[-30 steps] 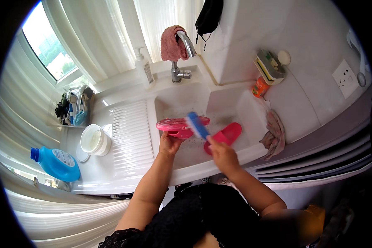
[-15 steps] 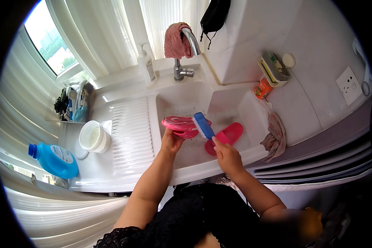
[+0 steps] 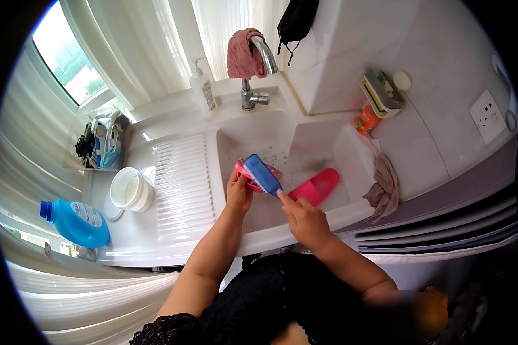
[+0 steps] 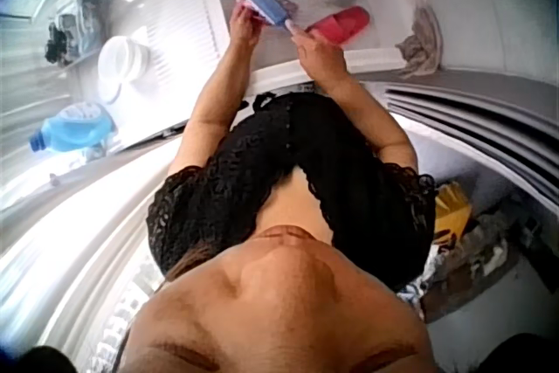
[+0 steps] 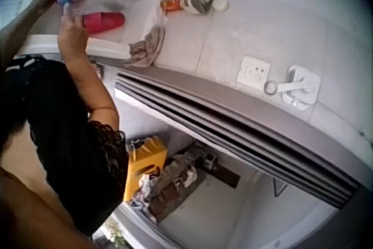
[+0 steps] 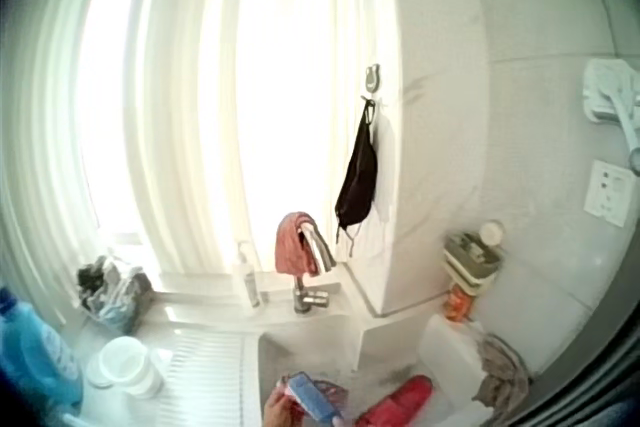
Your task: The person places a black slipper on the floor, then picks up a pair of pink slippers and a blue brush. They scrub the pink slippers with the brush in the sink, cleaning both the inside and outside surfaces.
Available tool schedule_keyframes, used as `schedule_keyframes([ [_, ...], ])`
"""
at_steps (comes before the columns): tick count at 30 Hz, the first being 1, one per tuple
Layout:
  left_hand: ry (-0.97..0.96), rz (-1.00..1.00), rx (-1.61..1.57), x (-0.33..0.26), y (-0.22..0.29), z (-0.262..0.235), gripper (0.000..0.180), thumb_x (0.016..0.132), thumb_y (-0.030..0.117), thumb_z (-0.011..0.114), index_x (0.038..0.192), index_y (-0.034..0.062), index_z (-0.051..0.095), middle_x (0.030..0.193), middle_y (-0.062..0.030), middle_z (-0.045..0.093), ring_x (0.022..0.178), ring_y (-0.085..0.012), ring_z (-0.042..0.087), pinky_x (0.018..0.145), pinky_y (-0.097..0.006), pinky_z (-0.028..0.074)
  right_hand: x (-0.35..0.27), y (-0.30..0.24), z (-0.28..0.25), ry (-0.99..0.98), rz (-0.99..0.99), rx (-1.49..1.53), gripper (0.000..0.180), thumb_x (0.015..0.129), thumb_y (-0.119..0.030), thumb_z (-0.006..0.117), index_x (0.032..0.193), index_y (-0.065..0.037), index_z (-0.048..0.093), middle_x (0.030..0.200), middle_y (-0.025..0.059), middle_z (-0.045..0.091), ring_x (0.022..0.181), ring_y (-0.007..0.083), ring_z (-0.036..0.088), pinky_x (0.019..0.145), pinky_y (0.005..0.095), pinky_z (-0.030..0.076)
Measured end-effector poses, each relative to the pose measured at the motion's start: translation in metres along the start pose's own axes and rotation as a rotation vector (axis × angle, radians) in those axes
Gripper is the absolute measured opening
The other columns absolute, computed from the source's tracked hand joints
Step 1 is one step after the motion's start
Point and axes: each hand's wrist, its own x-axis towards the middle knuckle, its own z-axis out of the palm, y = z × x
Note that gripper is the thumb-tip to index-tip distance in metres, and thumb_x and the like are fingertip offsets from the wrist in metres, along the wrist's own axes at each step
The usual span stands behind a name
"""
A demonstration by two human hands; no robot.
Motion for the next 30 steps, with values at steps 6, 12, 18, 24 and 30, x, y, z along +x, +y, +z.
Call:
schedule_keyframes([
  [6, 0.149, -0.11, -0.229, -0.016, 0.03, 0.044, 0.031, 0.095, 0.01, 0.046, 0.126, 0.0116, 0.047, 0.115, -0.0083, 0.059, 0.107, -0.0254, 0.059, 0.09, -0.047, 0.051, -0.011, 0.053, 0.012, 0.053, 0.04, -0.045, 0.037, 0.089, -0.02, 0.058, 0.126, -0.021, 0.058, 0.071, 0.0111, 0.055, 0.059, 0.0322, 0.057, 0.057, 0.0441, 0.048],
  [12, 0.04, -0.083, -0.093, -0.004, 0.005, 0.011, 0.03, 0.097, 0.017, 0.045, 0.127, 0.0132, 0.045, 0.12, -0.01, 0.055, 0.112, -0.0279, 0.055, 0.091, -0.052, 0.049, 0.008, 0.013, 0.02, 0.085, -0.14, -0.038, 0.038, 0.087, -0.021, 0.059, 0.126, -0.021, 0.057, 0.073, 0.0084, 0.054, 0.055, 0.0293, 0.058, 0.048, 0.0419, 0.048],
  [18, 0.06, -0.198, -0.251, -0.017, 0.027, 0.04, 0.027, 0.098, 0.014, 0.041, 0.124, 0.0091, 0.048, 0.116, -0.0089, 0.058, 0.109, -0.0271, 0.057, 0.089, -0.046, 0.051, -0.014, 0.067, 0.021, 0.162, -0.251, -0.12, 0.041, 0.085, -0.017, 0.06, 0.126, -0.02, 0.057, 0.072, 0.0055, 0.052, 0.052, 0.0273, 0.057, 0.046, 0.0404, 0.048],
  [24, -0.048, -0.206, -0.095, -0.009, 0.007, 0.026, 0.031, 0.096, 0.017, 0.047, 0.126, 0.0122, 0.046, 0.117, -0.0097, 0.057, 0.109, -0.0281, 0.056, 0.091, -0.05, 0.049, 0.015, 0.021, 0.028, 0.184, -0.347, -0.139, 0.039, 0.085, -0.016, 0.06, 0.123, -0.02, 0.06, 0.072, 0.004, 0.052, 0.048, 0.025, 0.055, 0.044, 0.0382, 0.047],
  [30, 0.077, -0.297, -0.377, -0.014, 0.026, 0.032, 0.03, 0.094, 0.02, 0.052, 0.123, 0.0136, 0.05, 0.116, -0.0071, 0.058, 0.104, -0.0256, 0.059, 0.09, -0.049, 0.049, -0.002, 0.081, 0.024, 0.22, -0.366, -0.089, 0.041, 0.084, -0.016, 0.061, 0.124, -0.019, 0.059, 0.073, 0.0038, 0.052, 0.049, 0.0241, 0.056, 0.043, 0.036, 0.047],
])
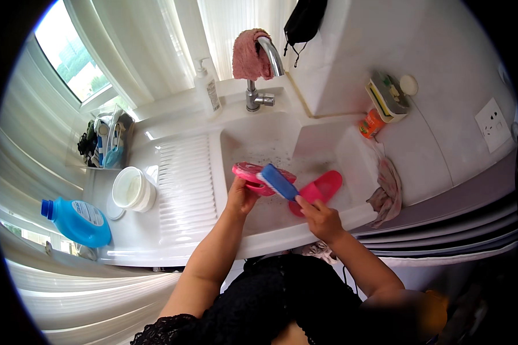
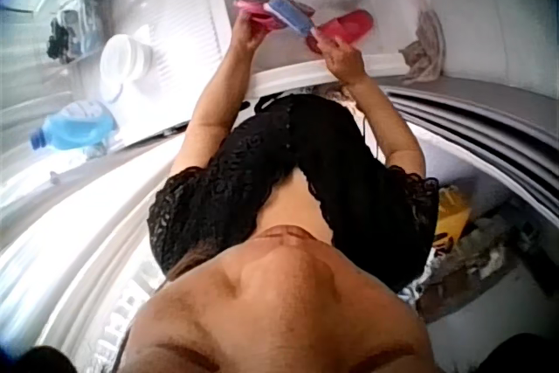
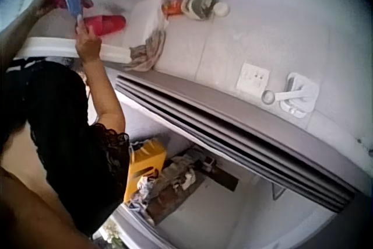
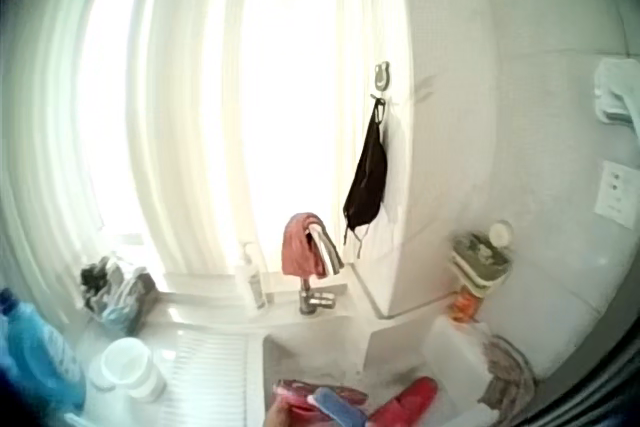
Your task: The person places a black slipper on the floor, then picks up a pair of pink slippers and a blue brush. They scrub the pink slippers with the brush in the sink, cleaning both the inside and outside surfaces.
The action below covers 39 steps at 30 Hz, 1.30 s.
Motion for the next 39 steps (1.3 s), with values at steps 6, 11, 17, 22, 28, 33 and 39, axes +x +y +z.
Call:
schedule_keyframes([
  [6, -0.065, 0.082, 0.32, 0.011, -0.015, -0.014, 0.032, 0.094, 0.026, 0.052, 0.122, 0.0111, 0.051, 0.114, -0.0069, 0.059, 0.111, -0.0254, 0.055, 0.092, -0.049, 0.047, 0.035, -0.029, 0.005, -0.021, -0.065, -0.023, 0.038, 0.082, -0.015, 0.064, 0.119, -0.018, 0.063, 0.068, 0.0034, 0.052, 0.048, 0.022, 0.054, 0.042, 0.0354, 0.045],
  [11, -0.068, -0.036, 0.079, -0.006, 0.005, 0.014, 0.035, 0.095, 0.029, 0.052, 0.123, 0.0092, 0.05, 0.116, -0.0074, 0.058, 0.109, -0.0265, 0.057, 0.092, -0.048, 0.047, 0.028, -0.016, 0.005, 0.02, -0.071, 0.014, 0.037, 0.082, -0.014, 0.063, 0.119, -0.017, 0.063, 0.068, 0.0037, 0.053, 0.05, 0.0218, 0.054, 0.043, 0.0351, 0.046],
  [17, -0.042, -0.003, 0.168, 0.0, -0.006, 0.009, 0.034, 0.095, 0.027, 0.051, 0.123, 0.008, 0.049, 0.119, -0.0101, 0.057, 0.109, -0.0286, 0.057, 0.092, -0.048, 0.048, 0.009, 0.007, 0.001, 0.005, -0.037, 0.059, 0.04, 0.083, -0.014, 0.062, 0.123, -0.016, 0.06, 0.073, 0.0044, 0.054, 0.051, 0.0233, 0.055, 0.044, 0.0351, 0.047],
  [22, -0.045, 0.064, 0.229, 0.001, 0.001, 0.001, 0.035, 0.094, 0.031, 0.051, 0.12, 0.0076, 0.051, 0.12, -0.0108, 0.057, 0.11, -0.03, 0.056, 0.093, -0.052, 0.046, 0.036, -0.027, 0.003, -0.066, -0.052, -0.018, 0.043, 0.084, -0.014, 0.061, 0.127, -0.018, 0.057, 0.077, 0.0047, 0.055, 0.051, 0.0241, 0.055, 0.044, 0.036, 0.047],
  [28, 0.003, 0.05, 0.145, 0.0, -0.002, 0.009, 0.038, 0.093, 0.031, 0.053, 0.123, 0.0084, 0.049, 0.118, -0.0092, 0.058, 0.11, -0.0277, 0.057, 0.092, -0.051, 0.047, -0.002, 0.017, -0.002, 0.0, 0.003, 0.009, 0.042, 0.079, -0.01, 0.066, 0.12, -0.016, 0.062, 0.071, 0.0038, 0.055, 0.054, 0.0226, 0.058, 0.046, 0.0346, 0.048],
  [33, -0.138, 0.069, 0.261, 0.005, -0.008, -0.001, 0.034, 0.095, 0.029, 0.051, 0.123, 0.0103, 0.05, 0.124, -0.0105, 0.055, 0.115, -0.0278, 0.053, 0.095, -0.05, 0.045, 0.043, -0.037, -0.004, -0.087, -0.062, -0.026, 0.039, 0.084, -0.015, 0.062, 0.123, -0.019, 0.06, 0.07, 0.0039, 0.053, 0.052, 0.0236, 0.057, 0.045, 0.0375, 0.047],
  [39, -0.005, 0.035, -0.143, -0.005, 0.004, 0.02, 0.041, 0.093, 0.035, 0.051, 0.126, 0.0108, 0.048, 0.126, -0.0123, 0.054, 0.119, -0.0328, 0.049, 0.1, -0.053, 0.041, 0.01, 0.017, 0.002, -0.014, 0.204, 0.047, 0.038, 0.088, -0.017, 0.058, 0.126, -0.02, 0.058, 0.073, 0.0106, 0.058, 0.059, 0.0302, 0.059, 0.052, 0.041, 0.048],
])
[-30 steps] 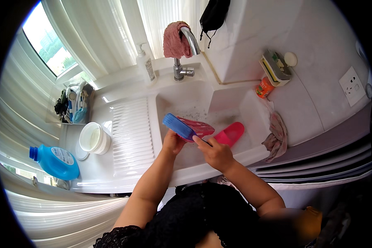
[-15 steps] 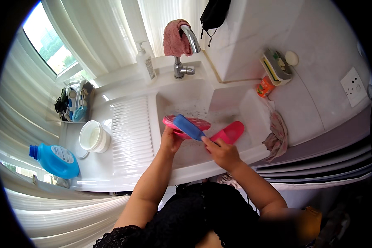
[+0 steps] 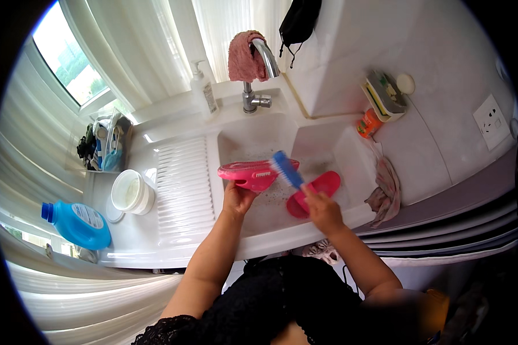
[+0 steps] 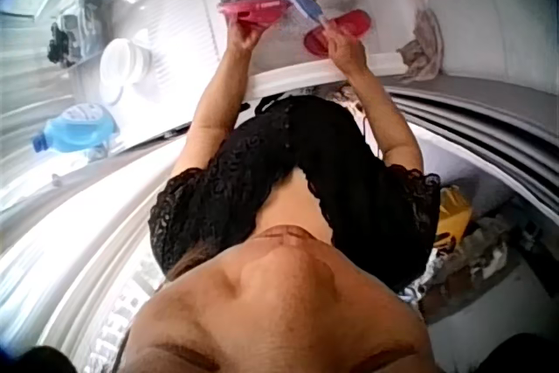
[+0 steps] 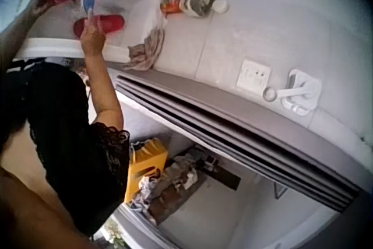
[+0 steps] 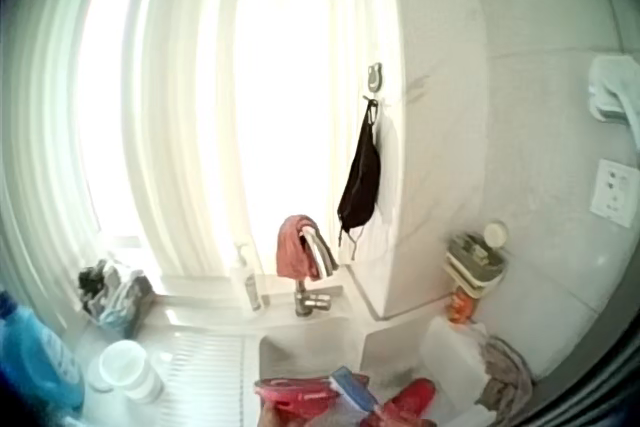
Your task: The person places a black slipper on the floor, then picks up a pair of pink slippers and a blue brush. They scrub the pink slippers with the brush in the sink, cleaning both the inside and outside surfaces.
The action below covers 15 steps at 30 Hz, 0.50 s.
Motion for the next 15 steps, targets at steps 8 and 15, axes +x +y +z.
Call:
schedule_keyframes([
  [8, -0.029, -0.004, -0.108, 0.006, 0.003, -0.016, 0.049, 0.098, 0.044, 0.038, 0.132, 0.0102, 0.042, 0.136, -0.0118, 0.046, 0.126, -0.0331, 0.042, 0.103, -0.056, 0.035, 0.005, -0.052, 0.003, -0.109, -0.166, -0.136, 0.038, 0.089, -0.017, 0.055, 0.126, -0.02, 0.058, 0.077, 0.0089, 0.054, 0.058, 0.0304, 0.058, 0.049, 0.0402, 0.049],
  [15, 0.021, 0.018, -0.131, 0.003, 0.0, -0.004, 0.049, 0.094, 0.047, 0.043, 0.126, 0.0089, 0.049, 0.13, -0.01, 0.052, 0.12, -0.0306, 0.048, 0.098, -0.051, 0.041, 0.005, -0.015, 0.008, -0.056, 0.07, -0.161, 0.044, 0.086, -0.013, 0.054, 0.129, -0.019, 0.055, 0.077, 0.0098, 0.055, 0.059, 0.0309, 0.059, 0.051, 0.0438, 0.049],
])
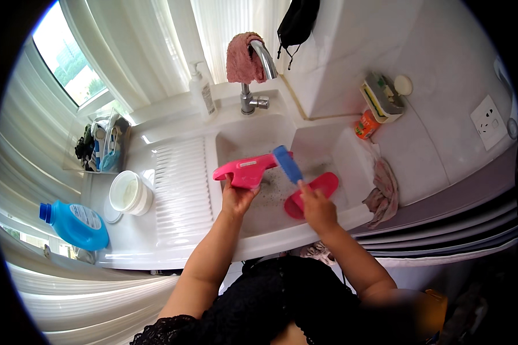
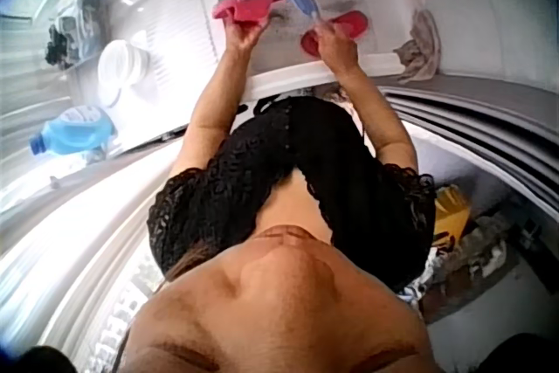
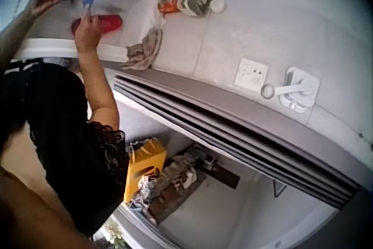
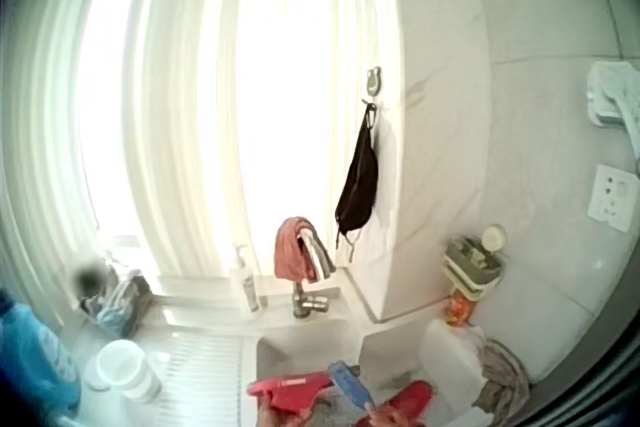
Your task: The person places a black slipper on the floor, then picks up a pair of pink slippers and a blue brush. They scrub the pink slippers with the brush in the sink, cleaning both the inside and outside surfaces.
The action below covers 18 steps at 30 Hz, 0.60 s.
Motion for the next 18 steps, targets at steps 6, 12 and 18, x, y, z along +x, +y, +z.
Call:
schedule_keyframes([
  [6, -0.028, -0.014, -0.052, 0.003, 0.008, -0.012, 0.047, 0.095, 0.046, 0.041, 0.127, 0.0115, 0.048, 0.13, -0.0077, 0.052, 0.12, -0.0298, 0.048, 0.098, -0.052, 0.039, -0.01, -0.032, 0.008, -0.02, -0.28, -0.059, 0.044, 0.085, -0.013, 0.054, 0.13, -0.017, 0.054, 0.079, 0.0096, 0.054, 0.052, 0.0304, 0.058, 0.046, 0.0421, 0.049],
  [12, 0.027, -0.003, 0.005, -0.002, -0.001, 0.003, 0.047, 0.096, 0.046, 0.041, 0.126, 0.0107, 0.049, 0.13, -0.0086, 0.052, 0.119, -0.0303, 0.048, 0.099, -0.052, 0.039, 0.0, -0.004, 0.002, 0.023, -0.079, -0.031, 0.039, 0.088, -0.018, 0.058, 0.127, -0.018, 0.056, 0.074, 0.0095, 0.054, 0.053, 0.0303, 0.056, 0.046, 0.0413, 0.048],
  [18, -0.03, -0.05, 0.012, 0.001, 0.004, -0.011, 0.054, 0.095, 0.053, 0.038, 0.131, 0.0133, 0.043, 0.133, -0.0089, 0.049, 0.124, -0.0302, 0.043, 0.099, -0.054, 0.037, -0.006, -0.032, 0.015, -0.025, -0.108, 0.024, 0.038, 0.088, -0.019, 0.058, 0.126, -0.02, 0.057, 0.074, 0.0107, 0.054, 0.057, 0.0315, 0.057, 0.049, 0.0425, 0.048],
])
